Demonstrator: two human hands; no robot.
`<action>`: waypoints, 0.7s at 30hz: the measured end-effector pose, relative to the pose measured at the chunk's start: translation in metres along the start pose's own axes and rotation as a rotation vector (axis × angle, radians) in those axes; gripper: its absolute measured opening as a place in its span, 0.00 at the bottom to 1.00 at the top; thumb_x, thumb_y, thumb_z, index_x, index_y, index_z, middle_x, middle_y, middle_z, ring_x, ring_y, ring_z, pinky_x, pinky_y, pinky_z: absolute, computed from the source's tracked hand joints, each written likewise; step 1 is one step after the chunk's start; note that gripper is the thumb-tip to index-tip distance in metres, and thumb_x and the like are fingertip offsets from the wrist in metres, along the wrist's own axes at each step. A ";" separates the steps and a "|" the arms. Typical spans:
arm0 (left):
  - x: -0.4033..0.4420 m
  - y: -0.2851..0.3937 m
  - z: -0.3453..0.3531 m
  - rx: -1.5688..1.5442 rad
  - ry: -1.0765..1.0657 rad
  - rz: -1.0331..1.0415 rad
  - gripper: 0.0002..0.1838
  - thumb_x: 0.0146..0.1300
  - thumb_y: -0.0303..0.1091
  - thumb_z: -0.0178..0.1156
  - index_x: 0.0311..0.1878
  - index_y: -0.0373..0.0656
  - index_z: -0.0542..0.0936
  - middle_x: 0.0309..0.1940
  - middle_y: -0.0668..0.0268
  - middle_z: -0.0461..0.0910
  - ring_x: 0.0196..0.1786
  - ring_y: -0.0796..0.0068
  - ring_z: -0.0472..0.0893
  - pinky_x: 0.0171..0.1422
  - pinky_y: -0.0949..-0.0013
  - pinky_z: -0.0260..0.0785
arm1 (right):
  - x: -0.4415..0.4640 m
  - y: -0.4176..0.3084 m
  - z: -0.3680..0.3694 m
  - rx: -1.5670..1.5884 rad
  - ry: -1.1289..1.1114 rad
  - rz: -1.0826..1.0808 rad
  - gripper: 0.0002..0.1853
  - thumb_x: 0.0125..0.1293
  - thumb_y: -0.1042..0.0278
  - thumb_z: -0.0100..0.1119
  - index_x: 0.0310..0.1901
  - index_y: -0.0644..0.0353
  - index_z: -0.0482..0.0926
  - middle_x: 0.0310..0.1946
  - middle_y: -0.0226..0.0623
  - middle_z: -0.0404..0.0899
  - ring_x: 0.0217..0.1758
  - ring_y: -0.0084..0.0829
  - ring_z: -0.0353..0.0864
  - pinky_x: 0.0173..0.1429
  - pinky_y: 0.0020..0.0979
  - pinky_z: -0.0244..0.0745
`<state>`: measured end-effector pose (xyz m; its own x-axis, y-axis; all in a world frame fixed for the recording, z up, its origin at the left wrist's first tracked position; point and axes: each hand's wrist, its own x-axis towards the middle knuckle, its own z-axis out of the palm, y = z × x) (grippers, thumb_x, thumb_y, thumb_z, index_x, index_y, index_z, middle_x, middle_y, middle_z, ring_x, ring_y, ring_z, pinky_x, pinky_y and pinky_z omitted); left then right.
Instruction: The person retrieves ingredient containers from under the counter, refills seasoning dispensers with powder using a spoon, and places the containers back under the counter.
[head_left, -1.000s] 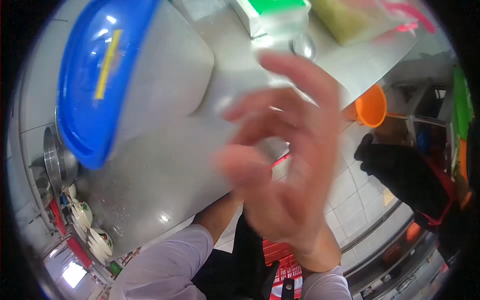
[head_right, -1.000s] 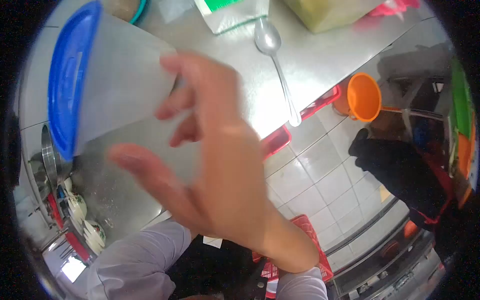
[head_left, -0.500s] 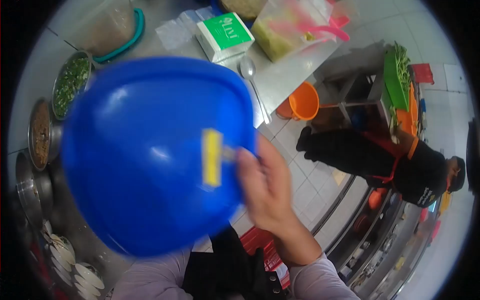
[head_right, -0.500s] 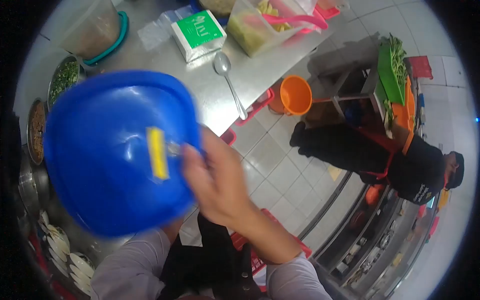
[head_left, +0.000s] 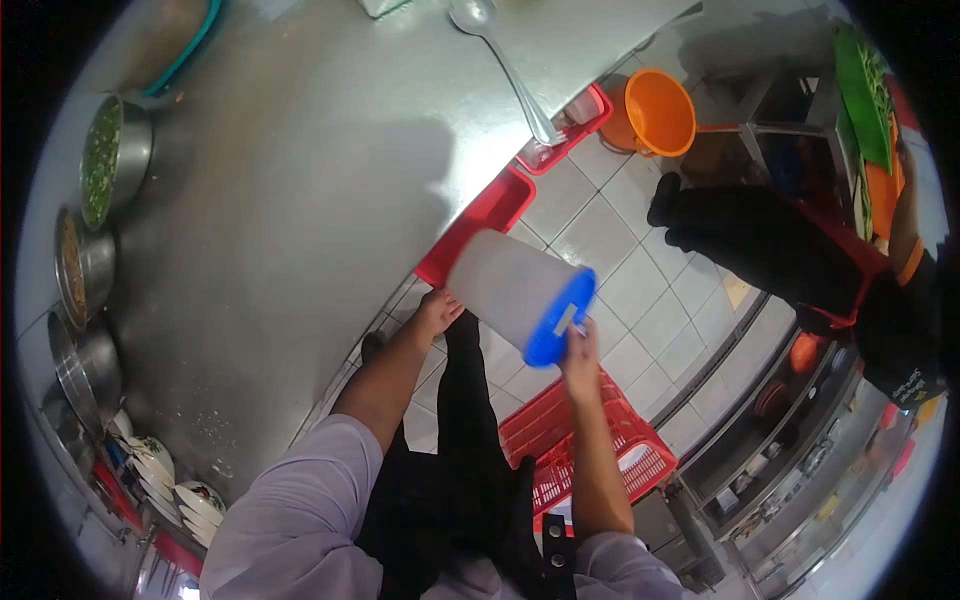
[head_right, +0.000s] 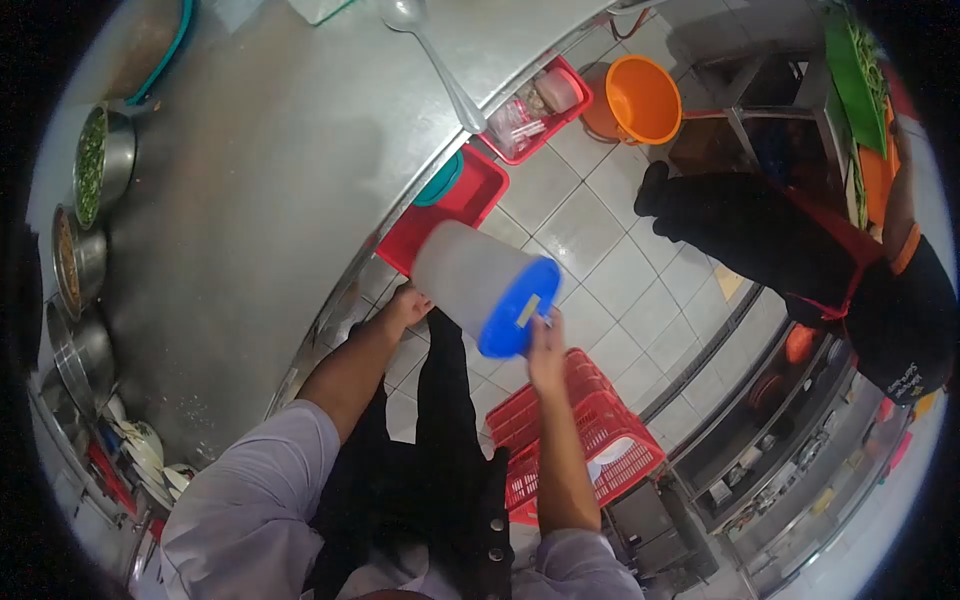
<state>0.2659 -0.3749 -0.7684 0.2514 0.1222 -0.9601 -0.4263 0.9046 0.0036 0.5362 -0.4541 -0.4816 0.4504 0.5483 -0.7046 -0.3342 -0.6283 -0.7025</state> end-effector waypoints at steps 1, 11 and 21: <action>0.008 -0.005 -0.002 -0.015 0.027 0.011 0.20 0.87 0.49 0.56 0.73 0.51 0.78 0.70 0.60 0.84 0.74 0.57 0.82 0.82 0.48 0.73 | 0.031 0.037 0.016 0.027 -0.041 -0.049 0.22 0.92 0.54 0.52 0.75 0.56 0.67 0.54 0.37 0.83 0.44 0.26 0.84 0.44 0.32 0.85; 0.025 -0.018 -0.020 -0.026 -0.380 0.036 0.15 0.87 0.43 0.57 0.68 0.50 0.80 0.65 0.63 0.86 0.64 0.64 0.86 0.79 0.53 0.74 | 0.119 0.154 0.145 -0.255 -0.250 -0.349 0.33 0.82 0.79 0.55 0.83 0.67 0.55 0.71 0.59 0.78 0.72 0.51 0.84 0.77 0.43 0.78; 0.093 0.007 -0.008 -0.241 -0.028 0.335 0.20 0.92 0.44 0.46 0.77 0.49 0.71 0.74 0.56 0.81 0.81 0.51 0.78 0.89 0.44 0.64 | 0.073 0.203 -0.015 -0.457 -0.216 0.018 0.31 0.83 0.74 0.59 0.83 0.63 0.62 0.73 0.59 0.77 0.70 0.46 0.85 0.68 0.40 0.89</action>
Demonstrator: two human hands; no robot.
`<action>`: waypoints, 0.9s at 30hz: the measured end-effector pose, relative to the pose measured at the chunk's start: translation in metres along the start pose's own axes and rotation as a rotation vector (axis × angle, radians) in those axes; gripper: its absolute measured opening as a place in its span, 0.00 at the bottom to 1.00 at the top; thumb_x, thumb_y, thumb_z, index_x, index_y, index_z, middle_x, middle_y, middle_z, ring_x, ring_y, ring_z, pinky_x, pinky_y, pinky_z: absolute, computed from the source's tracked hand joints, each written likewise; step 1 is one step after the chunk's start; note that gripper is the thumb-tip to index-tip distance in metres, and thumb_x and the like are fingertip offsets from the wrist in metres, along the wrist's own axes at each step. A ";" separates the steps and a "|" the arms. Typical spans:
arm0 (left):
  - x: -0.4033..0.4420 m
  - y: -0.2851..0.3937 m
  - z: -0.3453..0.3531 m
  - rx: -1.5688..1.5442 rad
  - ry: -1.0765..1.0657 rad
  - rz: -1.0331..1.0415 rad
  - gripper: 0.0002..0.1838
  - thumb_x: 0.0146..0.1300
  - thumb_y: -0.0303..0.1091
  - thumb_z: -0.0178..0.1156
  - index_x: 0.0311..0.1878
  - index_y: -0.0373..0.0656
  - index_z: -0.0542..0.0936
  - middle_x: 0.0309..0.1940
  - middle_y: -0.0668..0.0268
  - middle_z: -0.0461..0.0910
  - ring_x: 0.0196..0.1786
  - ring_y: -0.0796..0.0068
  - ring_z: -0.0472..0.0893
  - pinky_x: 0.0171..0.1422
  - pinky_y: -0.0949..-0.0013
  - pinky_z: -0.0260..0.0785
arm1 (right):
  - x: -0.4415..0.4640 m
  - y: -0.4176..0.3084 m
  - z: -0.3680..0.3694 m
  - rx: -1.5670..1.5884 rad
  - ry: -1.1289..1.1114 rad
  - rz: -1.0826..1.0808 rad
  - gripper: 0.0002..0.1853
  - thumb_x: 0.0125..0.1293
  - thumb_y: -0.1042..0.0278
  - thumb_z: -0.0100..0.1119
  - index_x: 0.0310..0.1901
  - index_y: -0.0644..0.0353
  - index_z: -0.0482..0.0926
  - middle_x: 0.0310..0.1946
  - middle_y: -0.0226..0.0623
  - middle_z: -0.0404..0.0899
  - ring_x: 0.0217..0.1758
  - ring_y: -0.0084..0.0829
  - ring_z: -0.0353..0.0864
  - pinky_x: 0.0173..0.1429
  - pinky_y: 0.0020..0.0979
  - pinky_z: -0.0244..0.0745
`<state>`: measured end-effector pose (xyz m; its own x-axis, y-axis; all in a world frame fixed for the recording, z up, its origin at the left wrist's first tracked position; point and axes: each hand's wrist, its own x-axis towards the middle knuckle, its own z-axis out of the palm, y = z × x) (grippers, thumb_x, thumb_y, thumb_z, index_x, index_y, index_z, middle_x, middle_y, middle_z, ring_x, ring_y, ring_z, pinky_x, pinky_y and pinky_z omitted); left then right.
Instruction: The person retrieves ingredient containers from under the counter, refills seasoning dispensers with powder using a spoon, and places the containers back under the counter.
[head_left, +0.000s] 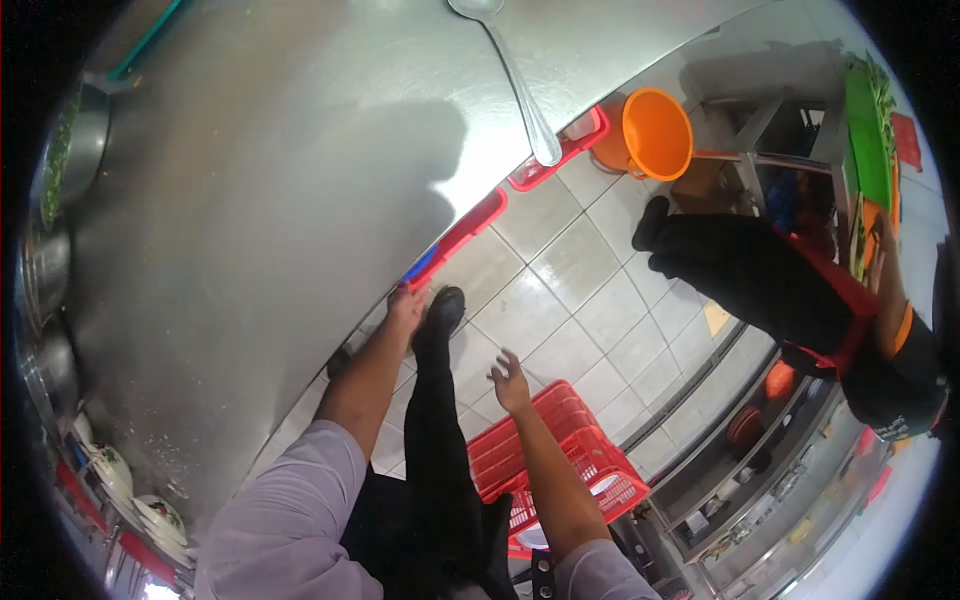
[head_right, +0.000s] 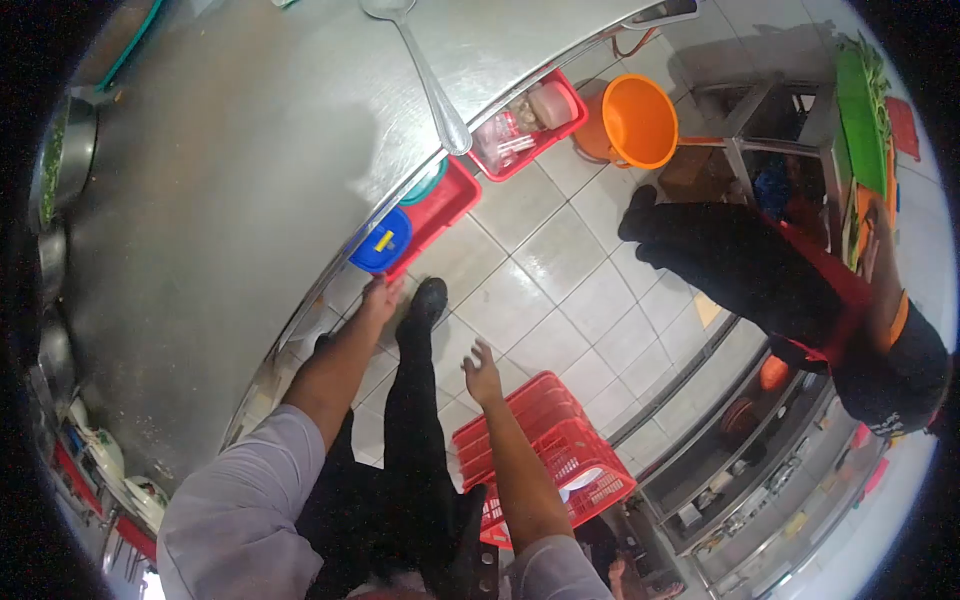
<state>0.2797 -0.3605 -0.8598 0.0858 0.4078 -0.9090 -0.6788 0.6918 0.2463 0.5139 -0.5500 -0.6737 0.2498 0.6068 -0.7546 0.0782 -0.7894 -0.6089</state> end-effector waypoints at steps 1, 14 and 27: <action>0.004 0.006 0.014 -0.068 0.020 -0.014 0.20 0.92 0.43 0.45 0.77 0.49 0.71 0.74 0.56 0.81 0.80 0.50 0.79 0.88 0.45 0.66 | -0.016 0.018 -0.016 0.021 -0.005 0.053 0.30 0.83 0.74 0.59 0.82 0.64 0.63 0.72 0.58 0.77 0.67 0.45 0.88 0.67 0.40 0.90; -0.052 0.012 0.035 1.995 -0.362 0.234 0.27 0.85 0.49 0.48 0.67 0.36 0.81 0.71 0.41 0.82 0.71 0.41 0.83 0.78 0.43 0.73 | -0.144 0.180 -0.051 -0.684 -0.137 -0.235 0.18 0.85 0.56 0.47 0.45 0.57 0.83 0.50 0.52 0.85 0.55 0.58 0.85 0.64 0.57 0.81; -0.397 0.136 0.091 2.027 -0.896 0.405 0.16 0.78 0.42 0.65 0.59 0.42 0.86 0.40 0.58 0.89 0.44 0.56 0.89 0.51 0.52 0.81 | -0.095 -0.145 -0.143 0.055 -0.163 -0.140 0.15 0.83 0.64 0.59 0.56 0.68 0.89 0.50 0.48 0.92 0.50 0.40 0.94 0.56 0.40 0.92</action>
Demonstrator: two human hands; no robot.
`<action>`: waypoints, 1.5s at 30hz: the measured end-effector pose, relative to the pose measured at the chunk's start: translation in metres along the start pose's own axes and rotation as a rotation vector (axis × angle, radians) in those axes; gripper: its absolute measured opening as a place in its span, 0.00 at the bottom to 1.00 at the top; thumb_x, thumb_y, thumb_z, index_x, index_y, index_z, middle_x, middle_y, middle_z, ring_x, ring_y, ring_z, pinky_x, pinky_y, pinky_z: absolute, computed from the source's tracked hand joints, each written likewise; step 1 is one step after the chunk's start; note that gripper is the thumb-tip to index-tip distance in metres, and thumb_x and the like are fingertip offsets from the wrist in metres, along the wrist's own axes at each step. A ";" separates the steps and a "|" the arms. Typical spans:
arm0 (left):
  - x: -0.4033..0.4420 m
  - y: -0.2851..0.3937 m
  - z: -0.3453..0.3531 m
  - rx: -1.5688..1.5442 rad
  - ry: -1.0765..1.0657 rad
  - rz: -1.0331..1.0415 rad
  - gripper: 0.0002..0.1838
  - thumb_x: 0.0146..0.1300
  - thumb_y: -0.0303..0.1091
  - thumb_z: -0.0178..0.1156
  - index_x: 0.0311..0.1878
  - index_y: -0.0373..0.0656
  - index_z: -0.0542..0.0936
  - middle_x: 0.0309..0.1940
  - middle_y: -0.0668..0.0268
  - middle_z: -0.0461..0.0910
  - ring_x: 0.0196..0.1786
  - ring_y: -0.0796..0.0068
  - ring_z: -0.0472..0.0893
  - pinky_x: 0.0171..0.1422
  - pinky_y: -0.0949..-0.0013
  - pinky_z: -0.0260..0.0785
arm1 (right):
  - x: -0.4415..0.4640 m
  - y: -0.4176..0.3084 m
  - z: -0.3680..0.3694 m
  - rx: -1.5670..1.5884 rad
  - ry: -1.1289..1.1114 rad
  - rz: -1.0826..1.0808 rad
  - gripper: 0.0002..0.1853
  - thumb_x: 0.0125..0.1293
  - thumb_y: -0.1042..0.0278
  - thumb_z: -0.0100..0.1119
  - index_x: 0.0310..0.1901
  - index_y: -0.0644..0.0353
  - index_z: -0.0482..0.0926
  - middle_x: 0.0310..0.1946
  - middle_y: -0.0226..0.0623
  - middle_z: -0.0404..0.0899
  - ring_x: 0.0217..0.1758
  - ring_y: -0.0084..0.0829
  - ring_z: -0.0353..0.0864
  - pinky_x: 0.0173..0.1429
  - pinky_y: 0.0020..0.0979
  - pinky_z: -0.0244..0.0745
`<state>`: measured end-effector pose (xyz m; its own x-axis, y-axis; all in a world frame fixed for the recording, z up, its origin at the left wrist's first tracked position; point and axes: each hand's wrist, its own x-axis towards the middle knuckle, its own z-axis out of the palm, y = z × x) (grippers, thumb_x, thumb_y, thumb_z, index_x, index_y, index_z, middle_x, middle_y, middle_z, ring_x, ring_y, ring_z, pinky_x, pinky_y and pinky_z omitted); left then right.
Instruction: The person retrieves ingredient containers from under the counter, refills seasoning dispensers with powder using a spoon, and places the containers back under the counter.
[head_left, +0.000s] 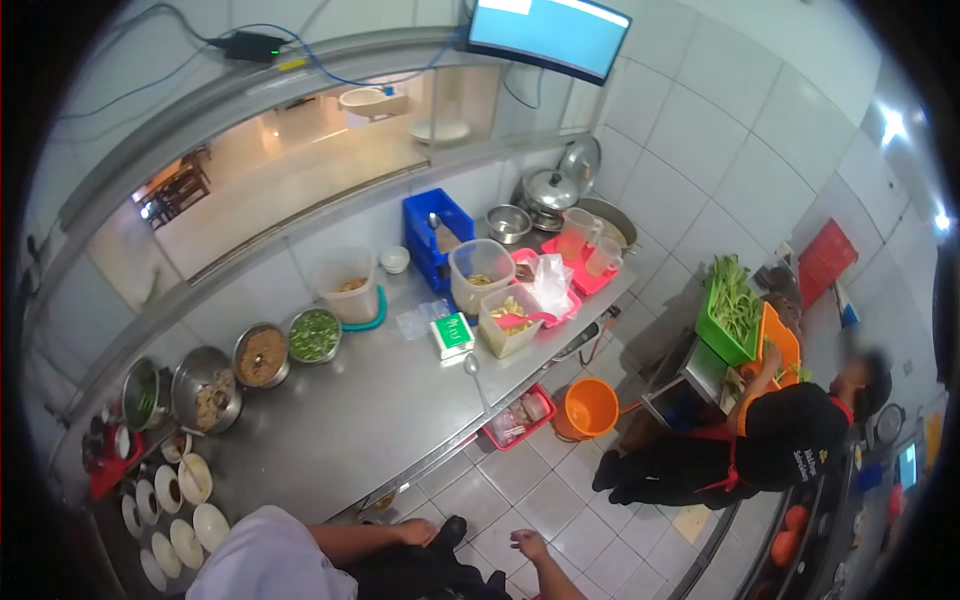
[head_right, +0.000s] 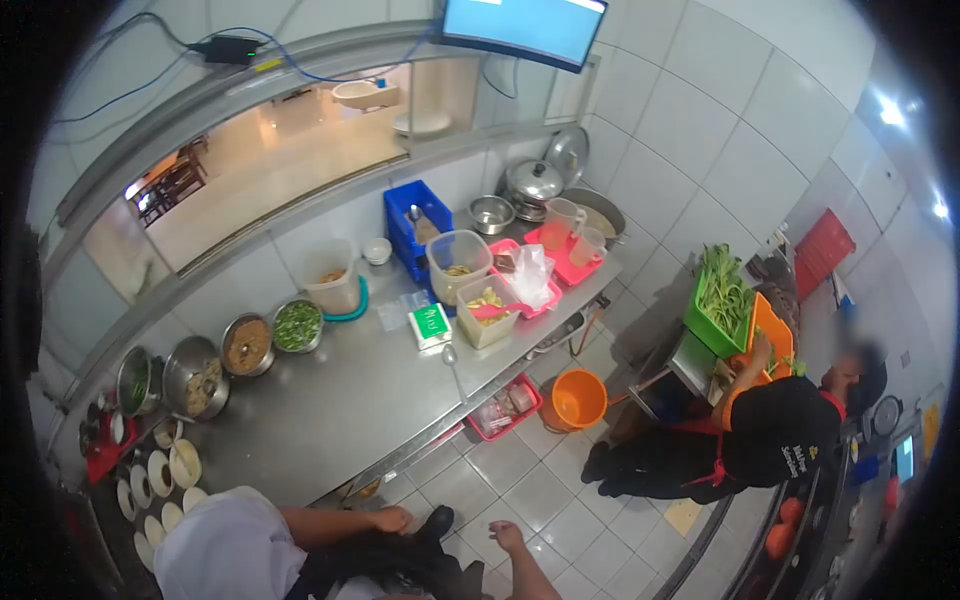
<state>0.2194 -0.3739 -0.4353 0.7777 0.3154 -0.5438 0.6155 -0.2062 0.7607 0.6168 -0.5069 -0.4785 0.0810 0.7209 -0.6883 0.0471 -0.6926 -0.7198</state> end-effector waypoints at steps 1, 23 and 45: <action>-0.001 -0.002 -0.005 -0.043 0.042 -0.016 0.15 0.78 0.42 0.65 0.59 0.43 0.86 0.41 0.58 0.89 0.46 0.56 0.89 0.53 0.51 0.81 | 0.018 0.006 -0.010 -0.022 0.056 -0.017 0.15 0.82 0.63 0.61 0.52 0.67 0.91 0.46 0.48 0.94 0.45 0.37 0.95 0.54 0.37 0.92; -0.042 0.270 -0.176 0.001 0.998 0.660 0.14 0.82 0.36 0.59 0.64 0.44 0.79 0.64 0.52 0.75 0.72 0.46 0.76 0.78 0.48 0.67 | 0.066 -0.223 0.245 -0.825 -0.514 -0.247 0.20 0.74 0.61 0.57 0.56 0.62 0.92 0.63 0.58 0.88 0.64 0.57 0.89 0.69 0.53 0.83; 0.024 -0.006 -0.099 -0.189 -0.166 0.146 0.30 0.74 0.38 0.73 0.73 0.38 0.73 0.61 0.47 0.83 0.61 0.52 0.87 0.71 0.53 0.78 | -0.200 0.053 0.018 -0.925 -0.085 0.347 0.16 0.65 0.67 0.59 0.44 0.64 0.95 0.47 0.55 0.94 0.49 0.53 0.94 0.55 0.55 0.88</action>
